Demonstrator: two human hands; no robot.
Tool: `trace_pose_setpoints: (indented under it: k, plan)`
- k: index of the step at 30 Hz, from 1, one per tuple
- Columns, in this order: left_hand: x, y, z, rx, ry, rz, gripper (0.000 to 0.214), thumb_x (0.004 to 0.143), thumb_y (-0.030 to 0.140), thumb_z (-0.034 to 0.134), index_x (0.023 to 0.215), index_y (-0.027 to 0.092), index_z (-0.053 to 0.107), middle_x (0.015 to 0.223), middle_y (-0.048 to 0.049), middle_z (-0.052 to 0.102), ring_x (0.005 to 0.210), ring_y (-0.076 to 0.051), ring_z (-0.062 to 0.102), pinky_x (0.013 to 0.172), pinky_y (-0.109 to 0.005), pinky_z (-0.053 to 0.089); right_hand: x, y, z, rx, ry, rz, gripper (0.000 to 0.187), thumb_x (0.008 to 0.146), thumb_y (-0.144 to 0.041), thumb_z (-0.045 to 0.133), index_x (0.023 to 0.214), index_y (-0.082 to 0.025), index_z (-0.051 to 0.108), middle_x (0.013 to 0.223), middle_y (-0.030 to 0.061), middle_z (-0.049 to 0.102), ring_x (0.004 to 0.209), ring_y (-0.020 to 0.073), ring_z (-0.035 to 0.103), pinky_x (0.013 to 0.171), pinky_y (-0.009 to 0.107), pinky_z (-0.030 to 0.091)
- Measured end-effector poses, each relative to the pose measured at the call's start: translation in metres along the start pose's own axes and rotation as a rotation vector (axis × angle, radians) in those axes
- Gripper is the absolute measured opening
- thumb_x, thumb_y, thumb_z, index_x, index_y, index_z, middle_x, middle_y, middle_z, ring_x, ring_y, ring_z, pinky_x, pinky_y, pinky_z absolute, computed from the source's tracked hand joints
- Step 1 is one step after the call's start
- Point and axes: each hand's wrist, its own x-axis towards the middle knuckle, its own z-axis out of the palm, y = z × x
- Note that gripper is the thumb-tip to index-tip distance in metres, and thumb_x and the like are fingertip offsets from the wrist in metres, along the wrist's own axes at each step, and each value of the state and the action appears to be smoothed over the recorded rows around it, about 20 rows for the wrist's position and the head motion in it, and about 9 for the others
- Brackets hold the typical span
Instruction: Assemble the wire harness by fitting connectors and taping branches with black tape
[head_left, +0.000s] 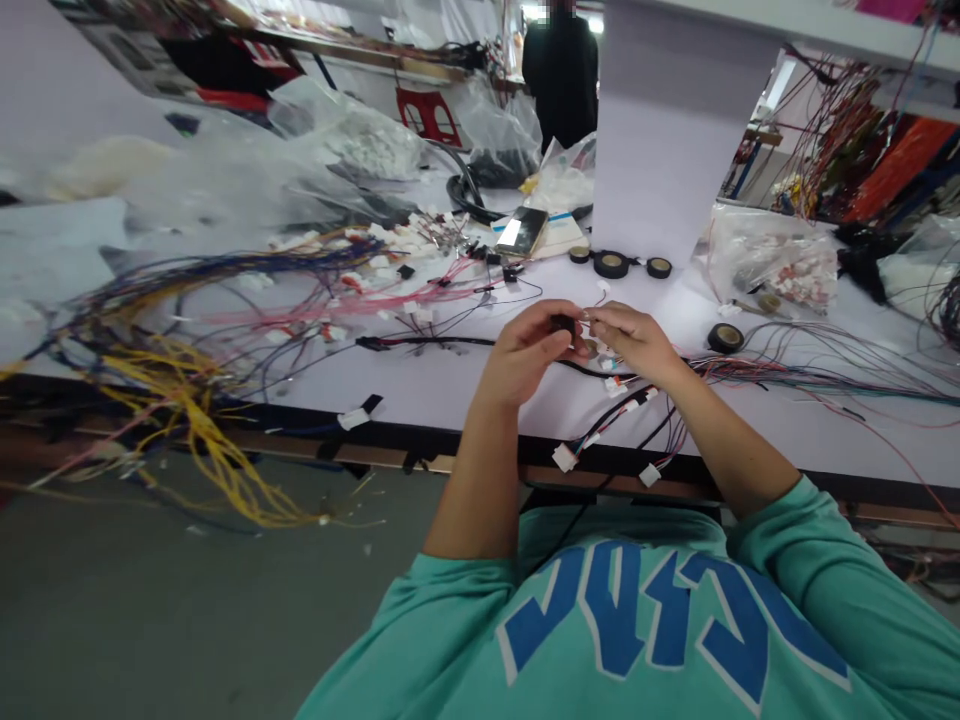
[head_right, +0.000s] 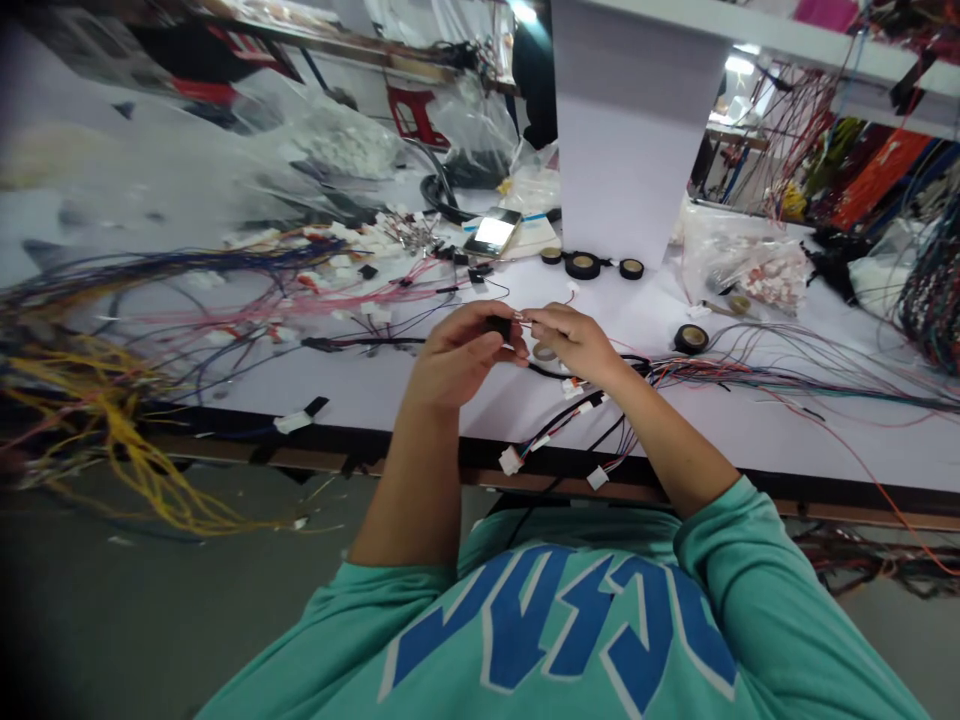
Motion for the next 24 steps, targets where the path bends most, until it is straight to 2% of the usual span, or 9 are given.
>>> trace_pose_setpoints:
  k: [2, 4, 8, 10, 16, 19, 24]
  plan:
    - [-0.001, 0.002, -0.001, -0.020, 0.006, -0.016, 0.041, 0.054, 0.039, 0.079, 0.085, 0.019, 0.062, 0.070, 0.0004, 0.063, 0.056, -0.012, 0.062, 0.053, -0.025, 0.054, -0.001, -0.005, -0.002, 0.016, 0.015, 0.001, 0.041, 0.084, -0.056, 0.045, 0.097, -0.024, 0.066, 0.082, 0.0020, 0.061, 0.077, 0.0136, 0.056, 0.074, 0.029, 0.044]
    - [0.000, 0.000, 0.000, -0.001, 0.066, -0.019, 0.041, 0.055, 0.047, 0.078, 0.081, 0.019, 0.063, 0.066, 0.0002, 0.064, 0.050, -0.011, 0.060, 0.047, -0.023, 0.051, -0.003, -0.012, -0.003, 0.028, 0.019, 0.021, 0.036, 0.084, -0.053, 0.046, 0.097, -0.023, 0.063, 0.076, 0.0006, 0.060, 0.071, 0.0130, 0.055, 0.069, 0.028, 0.043]
    - [0.004, -0.010, 0.004, 0.066, 0.266, -0.020, 0.040, 0.067, 0.056, 0.068, 0.062, 0.018, 0.059, 0.048, 0.0028, 0.053, 0.036, -0.006, 0.045, 0.032, -0.018, 0.033, -0.007, -0.027, -0.001, 0.000, -0.023, 0.070, 0.017, 0.083, -0.038, 0.050, 0.088, -0.023, 0.056, 0.057, -0.0056, 0.053, 0.054, 0.0096, 0.047, 0.057, 0.023, 0.038]
    - [0.006, -0.013, 0.006, 0.061, 0.315, -0.040, 0.042, 0.069, 0.056, 0.066, 0.057, 0.017, 0.055, 0.045, 0.0037, 0.048, 0.034, -0.004, 0.039, 0.030, -0.017, 0.025, -0.008, -0.033, 0.000, -0.041, -0.022, 0.079, 0.010, 0.080, -0.031, 0.051, 0.077, -0.022, 0.053, 0.052, -0.0068, 0.047, 0.049, 0.0082, 0.041, 0.053, 0.022, 0.034]
    - [0.007, -0.016, 0.009, -0.002, 0.260, -0.098, 0.047, 0.067, 0.058, 0.067, 0.053, 0.016, 0.049, 0.045, 0.0030, 0.048, 0.035, -0.002, 0.033, 0.031, -0.016, 0.019, -0.006, -0.038, -0.002, -0.116, 0.046, 0.140, 0.011, 0.071, -0.021, 0.048, 0.060, -0.019, 0.050, 0.049, -0.0056, 0.043, 0.048, 0.0075, 0.035, 0.051, 0.022, 0.028]
    - [0.006, -0.019, 0.007, 0.007, 0.230, -0.093, 0.048, 0.063, 0.058, 0.070, 0.054, 0.015, 0.050, 0.047, 0.0026, 0.049, 0.036, -0.002, 0.033, 0.032, -0.015, 0.018, -0.005, -0.039, -0.003, -0.164, 0.021, 0.160, 0.011, 0.069, -0.022, 0.047, 0.060, -0.019, 0.051, 0.050, -0.0051, 0.045, 0.050, 0.0076, 0.037, 0.052, 0.022, 0.028]
    - [0.007, -0.020, 0.006, 0.049, 0.187, -0.065, 0.054, 0.056, 0.064, 0.071, 0.050, 0.015, 0.049, 0.043, 0.0049, 0.041, 0.036, -0.002, 0.029, 0.033, -0.015, 0.015, -0.005, -0.041, -0.004, -0.257, -0.015, 0.153, 0.010, 0.067, -0.023, 0.045, 0.059, -0.018, 0.049, 0.053, -0.0042, 0.046, 0.051, 0.0073, 0.036, 0.054, 0.023, 0.027]
